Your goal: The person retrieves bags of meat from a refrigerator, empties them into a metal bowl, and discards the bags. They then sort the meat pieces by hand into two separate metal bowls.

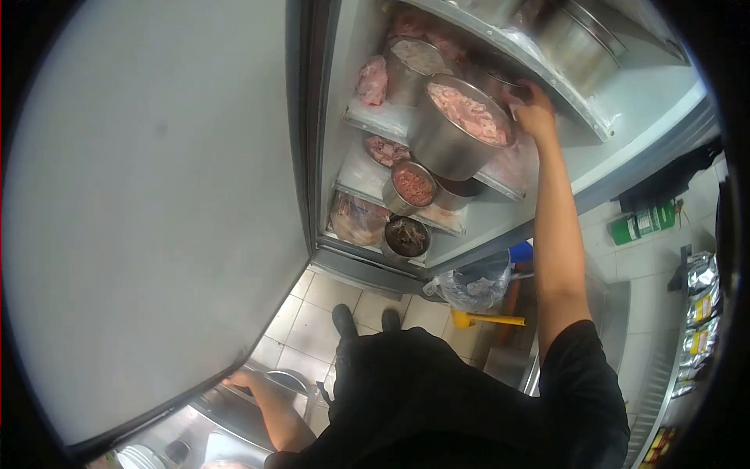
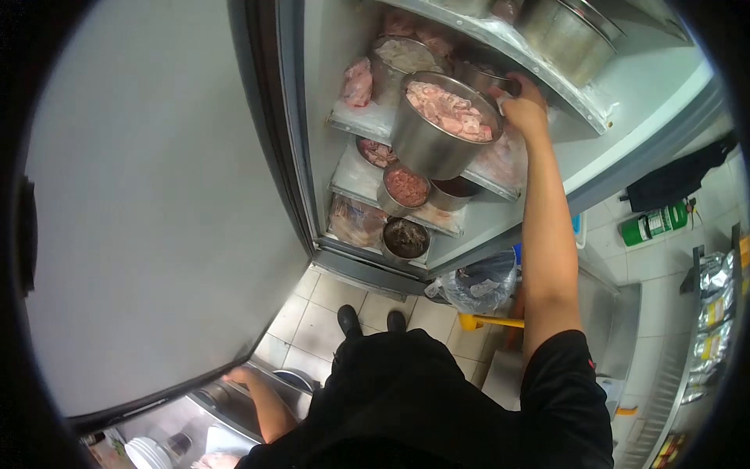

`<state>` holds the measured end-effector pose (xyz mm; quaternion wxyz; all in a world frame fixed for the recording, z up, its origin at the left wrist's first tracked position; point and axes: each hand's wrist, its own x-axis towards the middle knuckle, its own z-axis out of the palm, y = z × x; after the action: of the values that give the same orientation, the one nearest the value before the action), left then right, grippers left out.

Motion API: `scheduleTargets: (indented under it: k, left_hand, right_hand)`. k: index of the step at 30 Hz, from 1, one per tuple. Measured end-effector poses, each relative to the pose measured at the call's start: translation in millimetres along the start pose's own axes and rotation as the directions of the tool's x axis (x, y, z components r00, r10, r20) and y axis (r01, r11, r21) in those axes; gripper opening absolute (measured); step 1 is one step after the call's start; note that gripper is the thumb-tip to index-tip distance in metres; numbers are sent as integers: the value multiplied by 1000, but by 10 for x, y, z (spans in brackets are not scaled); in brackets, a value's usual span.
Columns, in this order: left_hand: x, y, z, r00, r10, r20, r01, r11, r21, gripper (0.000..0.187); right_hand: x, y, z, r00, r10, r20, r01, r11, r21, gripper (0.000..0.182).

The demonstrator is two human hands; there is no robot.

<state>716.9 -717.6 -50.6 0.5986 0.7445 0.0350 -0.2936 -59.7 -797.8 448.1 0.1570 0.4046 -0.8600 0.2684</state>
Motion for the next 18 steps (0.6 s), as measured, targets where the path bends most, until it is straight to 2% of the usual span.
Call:
scheduleTargets:
  k: [1,4,6,7,8,9,11,13,16,17,18]
  left_hand:
    - [-16,-152,-3,996,-93,14,92,993,73,75]
    - [-151,-671,-42,906,-418,68,368,856,364,81]
    - [-376,-925,-21,832,-533,154,377,748,546,85]
    - [-490,-1020,-7,812,-512,279,232,723,651,94]
    - [-585,-1087,-2,803,-472,364,103,711,696,85]
    - [-738,-1110,54,792,-432,431,67,763,643,78]
    - [-885,-1081,105,659,-468,589,-104,719,688,88]
    - [-1034,-979,159,616,-467,635,-224,669,709,85]
    - [-1129,-900,325,582,-469,664,-337,604,722,73]
    - [-1148,-873,421,574,-468,672,-368,587,722,69]
    - [-1246,-844,502,482,-278,831,-590,598,542,52]
  right_hand:
    - [34,-2,9,1000,3,2,-3,991,-131,71]
    - [12,-149,-138,990,125,58,-121,990,-78,73]
    - [12,-158,-124,988,152,-33,-154,986,-62,72]
    - [28,-175,-115,984,161,-78,-166,985,-50,72]
    - [11,-185,-115,979,169,-116,-169,986,12,73]
    - [-30,-183,-115,972,178,-156,-169,983,73,74]
    - [-29,-123,-46,950,191,-246,-157,976,151,75]
    - [-16,-25,42,916,199,-349,-141,973,185,76]
    - [70,67,66,914,307,-267,-240,937,255,81]
    - [108,93,120,924,270,-270,-203,946,251,83]
    - [143,124,216,933,234,-273,-168,955,245,84]
